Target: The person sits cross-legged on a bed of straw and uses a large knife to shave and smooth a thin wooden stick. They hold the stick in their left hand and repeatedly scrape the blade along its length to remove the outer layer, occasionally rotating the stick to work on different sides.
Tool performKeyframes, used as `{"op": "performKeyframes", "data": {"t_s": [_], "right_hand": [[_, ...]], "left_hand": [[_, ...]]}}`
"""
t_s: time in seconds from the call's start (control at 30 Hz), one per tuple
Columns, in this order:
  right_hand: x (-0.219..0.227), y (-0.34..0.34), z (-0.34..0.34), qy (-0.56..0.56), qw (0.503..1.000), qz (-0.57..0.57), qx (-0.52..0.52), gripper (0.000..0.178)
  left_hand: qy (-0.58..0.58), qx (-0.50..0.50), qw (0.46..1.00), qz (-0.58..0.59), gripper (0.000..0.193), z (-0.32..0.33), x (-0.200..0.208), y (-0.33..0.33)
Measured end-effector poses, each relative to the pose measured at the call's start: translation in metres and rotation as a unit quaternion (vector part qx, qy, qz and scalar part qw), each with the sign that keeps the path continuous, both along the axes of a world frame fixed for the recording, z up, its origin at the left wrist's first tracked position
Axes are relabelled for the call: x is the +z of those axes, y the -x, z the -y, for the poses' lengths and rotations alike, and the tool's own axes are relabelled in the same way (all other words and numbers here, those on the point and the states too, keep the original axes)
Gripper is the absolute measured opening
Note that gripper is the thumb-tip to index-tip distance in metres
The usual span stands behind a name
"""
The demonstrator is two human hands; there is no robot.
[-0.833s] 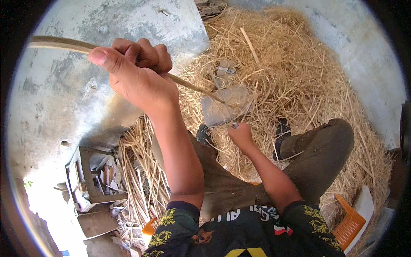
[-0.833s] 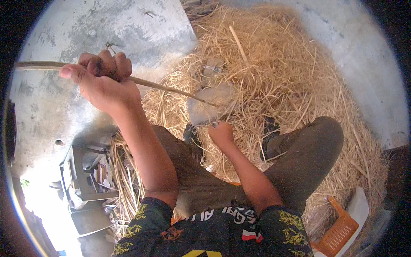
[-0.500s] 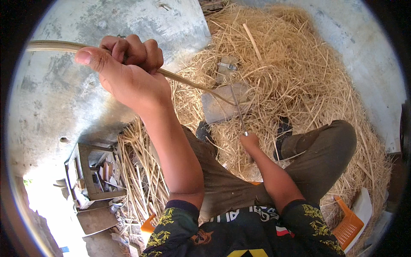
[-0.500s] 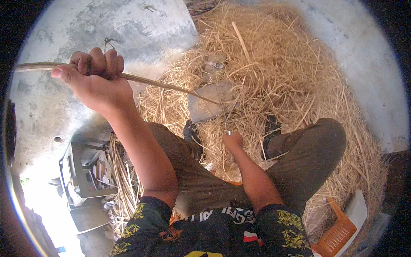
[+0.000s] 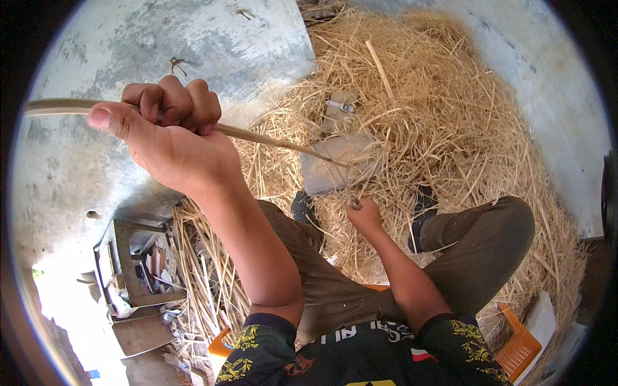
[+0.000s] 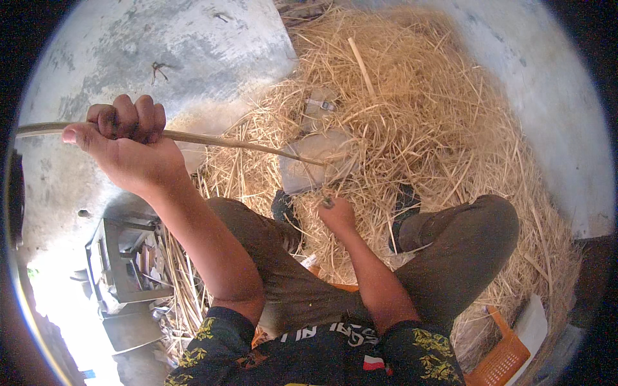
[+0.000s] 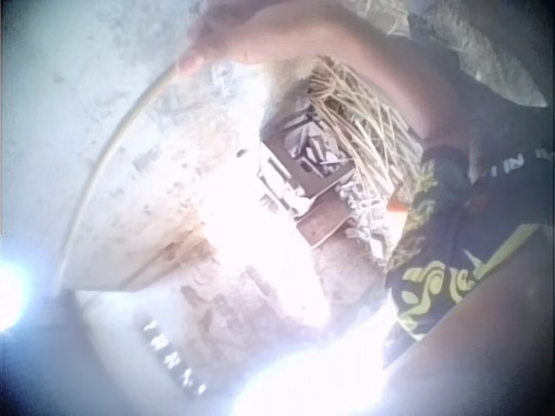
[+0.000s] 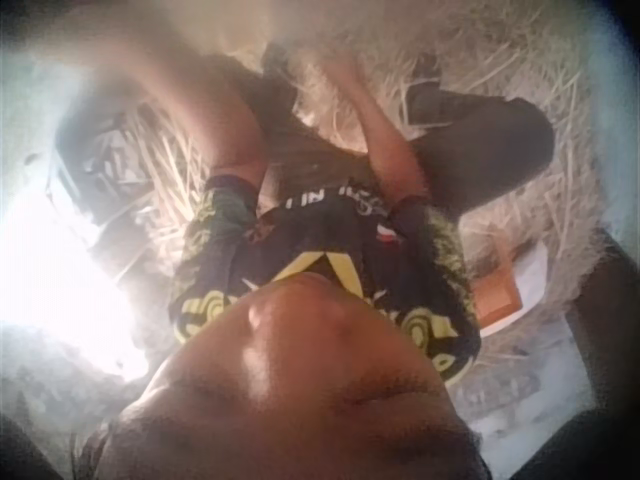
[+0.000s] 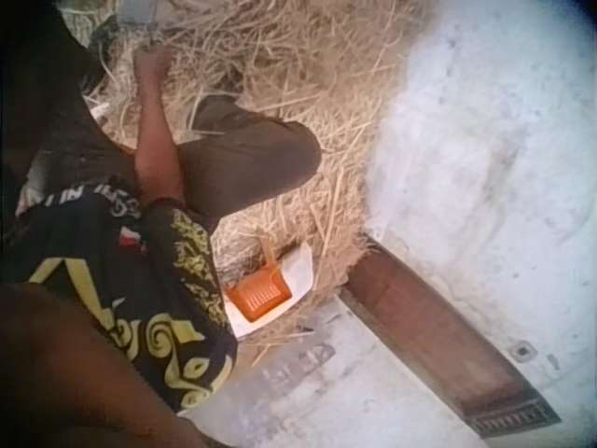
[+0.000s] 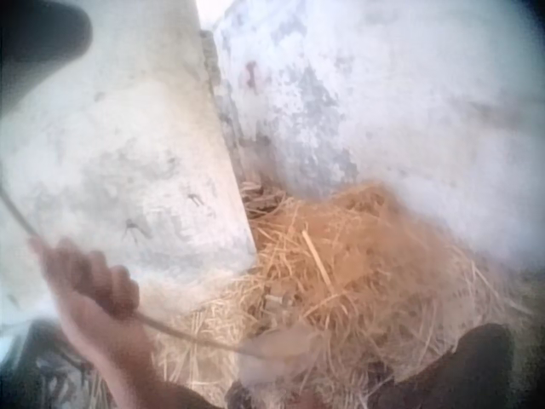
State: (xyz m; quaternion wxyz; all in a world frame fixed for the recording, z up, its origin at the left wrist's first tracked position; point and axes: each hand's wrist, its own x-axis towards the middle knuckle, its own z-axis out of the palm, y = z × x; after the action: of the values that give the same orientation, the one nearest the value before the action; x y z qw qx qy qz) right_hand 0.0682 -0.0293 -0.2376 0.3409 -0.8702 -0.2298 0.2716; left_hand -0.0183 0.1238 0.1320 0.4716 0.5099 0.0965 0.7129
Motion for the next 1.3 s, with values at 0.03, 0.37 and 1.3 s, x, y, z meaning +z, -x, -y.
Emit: {"op": "performKeyframes", "data": {"t_s": [0.03, 0.37, 1.3], "right_hand": [[-0.031, 0.000, 0.009, 0.037, 0.999, 0.022, -0.034, 0.032], [-0.021, 0.004, 0.014, 0.015, 0.995, -0.045, -0.088, 0.027], [0.064, 0.015, -0.028, -0.169, 0.981, -0.090, -0.007, 0.031]], "left_hand": [[-0.003, -0.006, 1.000, 0.000, 0.061, 0.001, 0.001, -0.001], [-0.001, -0.007, 1.000, -0.003, 0.061, 0.005, 0.002, -0.006], [-0.020, -0.176, 0.984, -0.008, 0.057, 0.032, 0.000, -0.006]]}}
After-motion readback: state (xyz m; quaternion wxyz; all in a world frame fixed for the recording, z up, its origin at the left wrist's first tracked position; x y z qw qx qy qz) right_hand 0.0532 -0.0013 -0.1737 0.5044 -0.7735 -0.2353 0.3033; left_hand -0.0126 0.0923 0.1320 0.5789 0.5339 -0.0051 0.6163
